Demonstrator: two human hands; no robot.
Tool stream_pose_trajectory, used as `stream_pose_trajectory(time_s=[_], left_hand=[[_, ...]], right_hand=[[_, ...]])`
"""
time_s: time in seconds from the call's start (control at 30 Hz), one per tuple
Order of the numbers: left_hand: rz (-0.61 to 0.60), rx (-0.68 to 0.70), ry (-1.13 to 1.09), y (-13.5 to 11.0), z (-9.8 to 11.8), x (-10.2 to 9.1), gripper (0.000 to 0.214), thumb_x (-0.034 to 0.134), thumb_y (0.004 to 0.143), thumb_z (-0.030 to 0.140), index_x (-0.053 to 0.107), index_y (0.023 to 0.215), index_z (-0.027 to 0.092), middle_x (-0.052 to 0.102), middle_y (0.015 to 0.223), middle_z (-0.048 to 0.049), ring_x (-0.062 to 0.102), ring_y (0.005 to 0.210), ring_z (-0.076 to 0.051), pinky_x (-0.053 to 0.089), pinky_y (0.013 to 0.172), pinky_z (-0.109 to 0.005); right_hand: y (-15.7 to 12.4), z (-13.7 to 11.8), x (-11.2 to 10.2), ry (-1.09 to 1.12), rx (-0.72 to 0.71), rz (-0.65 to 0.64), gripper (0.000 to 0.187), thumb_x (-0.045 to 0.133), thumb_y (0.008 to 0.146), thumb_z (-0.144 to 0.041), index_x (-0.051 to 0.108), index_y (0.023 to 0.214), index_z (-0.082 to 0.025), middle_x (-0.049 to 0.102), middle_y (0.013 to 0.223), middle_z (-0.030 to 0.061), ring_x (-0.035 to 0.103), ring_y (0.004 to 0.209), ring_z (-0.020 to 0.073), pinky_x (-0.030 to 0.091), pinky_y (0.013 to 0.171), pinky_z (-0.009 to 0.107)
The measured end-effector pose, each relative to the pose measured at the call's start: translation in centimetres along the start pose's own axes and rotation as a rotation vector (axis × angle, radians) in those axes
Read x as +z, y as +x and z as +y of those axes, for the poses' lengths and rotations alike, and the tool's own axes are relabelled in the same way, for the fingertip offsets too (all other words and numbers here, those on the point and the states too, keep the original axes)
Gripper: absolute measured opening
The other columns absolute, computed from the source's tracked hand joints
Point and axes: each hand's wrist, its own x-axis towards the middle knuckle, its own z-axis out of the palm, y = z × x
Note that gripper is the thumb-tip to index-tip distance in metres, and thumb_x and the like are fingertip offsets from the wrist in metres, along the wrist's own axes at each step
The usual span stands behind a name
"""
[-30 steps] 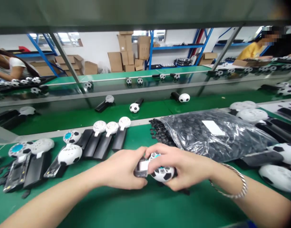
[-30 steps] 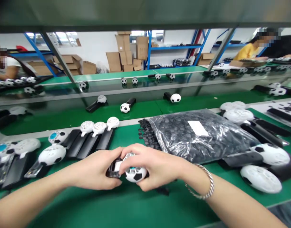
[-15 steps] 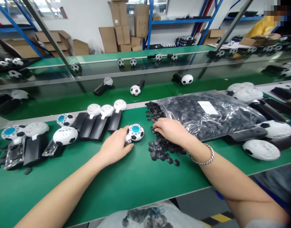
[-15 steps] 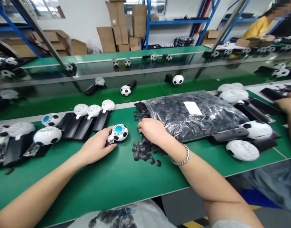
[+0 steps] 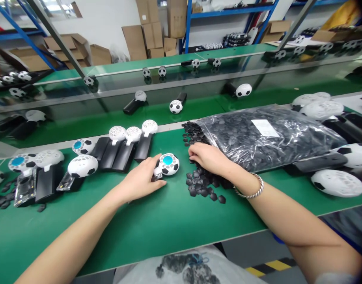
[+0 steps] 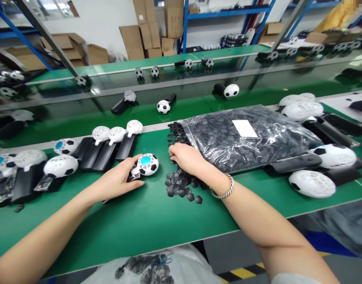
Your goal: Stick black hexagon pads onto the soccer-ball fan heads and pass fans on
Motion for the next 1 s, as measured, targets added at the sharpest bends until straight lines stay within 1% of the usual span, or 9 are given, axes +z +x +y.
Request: stream_pose_trajectory(time_s=[0.1, 0.17, 0.3, 0.4, 0.53, 0.7, 0.8, 0.87, 1.0], left_hand=[[-0.024, 0.006, -0.055, 0.5, -0.1, -0.2, 0.08, 0.058, 0.07, 0.053, 0.027, 0.138, 0.022, 0.043, 0.136, -0.0099, 0.045, 0.12, -0.03, 0.04, 0.095, -0.04], [-0.025, 0.012, -0.06, 0.8, 0.3, -0.1, 0.077, 0.06, 0.069, 0.051, 0.033, 0.135, 0.022, 0.048, 0.13, -0.0091, 0.049, 0.114, -0.029, 0.041, 0.093, -0.038], [0.184, -0.015, 0.279, 0.2, 1.9, 0.8, 0.065, 0.06, 0.073, 0.031, 0.036, 0.133, 0.019, 0.054, 0.108, -0.0118, 0.055, 0.096, -0.029, 0.044, 0.08, -0.039], [0.199, 0.029, 0.425, -0.7, 2.6, 1.2, 0.064, 0.06, 0.073, 0.031, 0.037, 0.132, 0.02, 0.052, 0.104, -0.0114, 0.052, 0.095, -0.029, 0.045, 0.076, -0.037], [0.142, 0.064, 0.349, -0.9, 2.1, 0.7, 0.059, 0.061, 0.071, 0.035, 0.043, 0.126, 0.022, 0.055, 0.106, -0.0092, 0.05, 0.096, -0.028, 0.044, 0.079, -0.038], [0.147, 0.017, 0.229, 0.2, 1.1, 0.4, 0.049, 0.06, 0.071, 0.034, 0.05, 0.117, 0.019, 0.059, 0.099, -0.0075, 0.053, 0.094, -0.027, 0.045, 0.078, -0.037], [0.161, -0.036, 0.107, 0.7, 1.1, 0.8, 0.057, 0.059, 0.071, 0.036, 0.045, 0.123, 0.019, 0.055, 0.11, -0.0085, 0.055, 0.099, -0.027, 0.047, 0.078, -0.037], [0.155, -0.041, 0.03, 0.9, 1.1, 1.0, 0.065, 0.06, 0.071, 0.036, 0.038, 0.13, 0.019, 0.05, 0.121, -0.0095, 0.054, 0.104, -0.028, 0.047, 0.082, -0.037], [0.156, 0.03, -0.066, 1.1, 0.9, 1.2, 0.068, 0.062, 0.071, 0.041, 0.038, 0.131, 0.018, 0.048, 0.129, -0.009, 0.05, 0.113, -0.028, 0.043, 0.092, -0.037]], right_hand=[[-0.6, -0.5, -0.5, 0.189, -0.08, 0.083, 0.014, 0.049, 0.085, -0.017, 0.06, 0.094, -0.018, 0.059, 0.087, 0.0044, 0.056, 0.08, 0.0149, 0.044, 0.074, 0.026], [-0.9, -0.9, -0.6, 0.281, -0.148, 0.124, 0.016, 0.047, 0.086, -0.018, 0.062, 0.095, -0.018, 0.06, 0.088, 0.005, 0.057, 0.084, 0.0149, 0.044, 0.078, 0.027], [-1.2, -1.2, -0.5, 0.376, -0.159, 0.179, 0.014, 0.05, 0.084, -0.02, 0.064, 0.088, -0.02, 0.065, 0.088, 0.003, 0.059, 0.083, 0.0152, 0.046, 0.077, 0.028], [-1.2, -1.3, -0.3, 0.425, -0.115, 0.18, 0.012, 0.052, 0.083, -0.021, 0.063, 0.087, -0.019, 0.067, 0.085, 0.0018, 0.06, 0.076, 0.0141, 0.047, 0.072, 0.026], [-1.4, -1.6, 0.1, 0.491, -0.123, 0.192, 0.01, 0.055, 0.081, -0.024, 0.063, 0.081, -0.019, 0.064, 0.079, 0.0018, 0.058, 0.072, 0.0129, 0.046, 0.068, 0.025], [-1.8, -2.5, 0.5, 0.658, -0.089, 0.138, 0.009, 0.056, 0.081, -0.024, 0.061, 0.085, -0.018, 0.064, 0.077, 0.0005, 0.057, 0.068, 0.0119, 0.046, 0.063, 0.024], [-1.8, -3.0, 1.1, 0.621, -0.201, 0.13, 0.006, 0.058, 0.08, -0.021, 0.063, 0.082, -0.018, 0.061, 0.081, 0.0018, 0.057, 0.075, 0.0131, 0.046, 0.072, 0.027], [-1.7, -3.2, 1.7, 0.596, -0.259, 0.173, 0.004, 0.06, 0.079, -0.02, 0.064, 0.08, -0.018, 0.058, 0.085, 0.0031, 0.056, 0.082, 0.0144, 0.045, 0.078, 0.03], [-1.3, -3.4, 2.6, 0.611, -0.261, 0.248, 0.003, 0.065, 0.075, -0.02, 0.063, 0.075, -0.017, 0.051, 0.092, 0.0052, 0.052, 0.092, 0.0175, 0.043, 0.086, 0.035]])
